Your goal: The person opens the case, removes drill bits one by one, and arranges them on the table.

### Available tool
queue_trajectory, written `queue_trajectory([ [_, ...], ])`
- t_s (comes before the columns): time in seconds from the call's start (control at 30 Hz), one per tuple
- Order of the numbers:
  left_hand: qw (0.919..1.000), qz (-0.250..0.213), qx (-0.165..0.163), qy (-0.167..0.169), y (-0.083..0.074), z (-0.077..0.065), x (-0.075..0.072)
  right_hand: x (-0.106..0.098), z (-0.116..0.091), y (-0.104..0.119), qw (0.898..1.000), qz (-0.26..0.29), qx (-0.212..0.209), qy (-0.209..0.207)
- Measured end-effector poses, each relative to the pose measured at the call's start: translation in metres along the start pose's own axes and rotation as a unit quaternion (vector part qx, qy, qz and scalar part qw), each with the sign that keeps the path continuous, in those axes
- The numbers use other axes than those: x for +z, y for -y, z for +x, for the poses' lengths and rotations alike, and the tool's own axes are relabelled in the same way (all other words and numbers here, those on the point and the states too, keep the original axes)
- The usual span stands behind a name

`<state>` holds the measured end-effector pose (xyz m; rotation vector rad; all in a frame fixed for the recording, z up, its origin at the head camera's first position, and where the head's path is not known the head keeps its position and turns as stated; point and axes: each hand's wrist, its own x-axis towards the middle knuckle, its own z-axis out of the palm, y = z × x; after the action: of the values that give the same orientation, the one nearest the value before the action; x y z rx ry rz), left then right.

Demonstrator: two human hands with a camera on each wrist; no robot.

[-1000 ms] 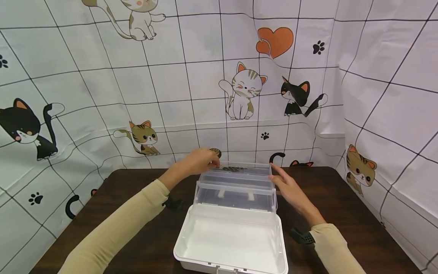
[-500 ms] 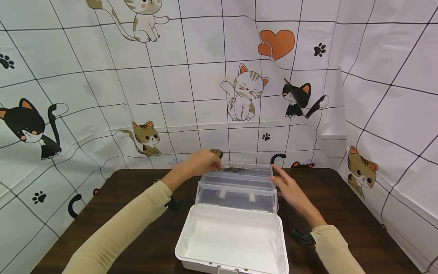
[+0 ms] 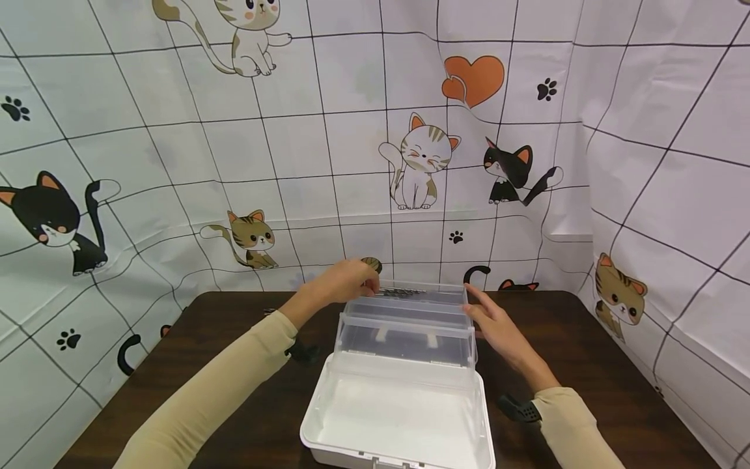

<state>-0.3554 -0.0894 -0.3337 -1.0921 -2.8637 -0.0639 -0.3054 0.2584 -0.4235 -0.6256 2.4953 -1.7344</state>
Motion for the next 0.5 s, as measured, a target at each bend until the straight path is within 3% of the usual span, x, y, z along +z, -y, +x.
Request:
queue_trajectory([
  [0.27,0.9969,-0.075,0.022,0.008,0.009,0.001,0.001,0.000,0.000,0.001,1.000,0.002,-0.002,0.001],
  [0.5,0.9879,-0.148,0.033,-0.035,0.014,0.002,0.008,0.000,0.000,0.001,1.000,0.000,0.001,0.002],
])
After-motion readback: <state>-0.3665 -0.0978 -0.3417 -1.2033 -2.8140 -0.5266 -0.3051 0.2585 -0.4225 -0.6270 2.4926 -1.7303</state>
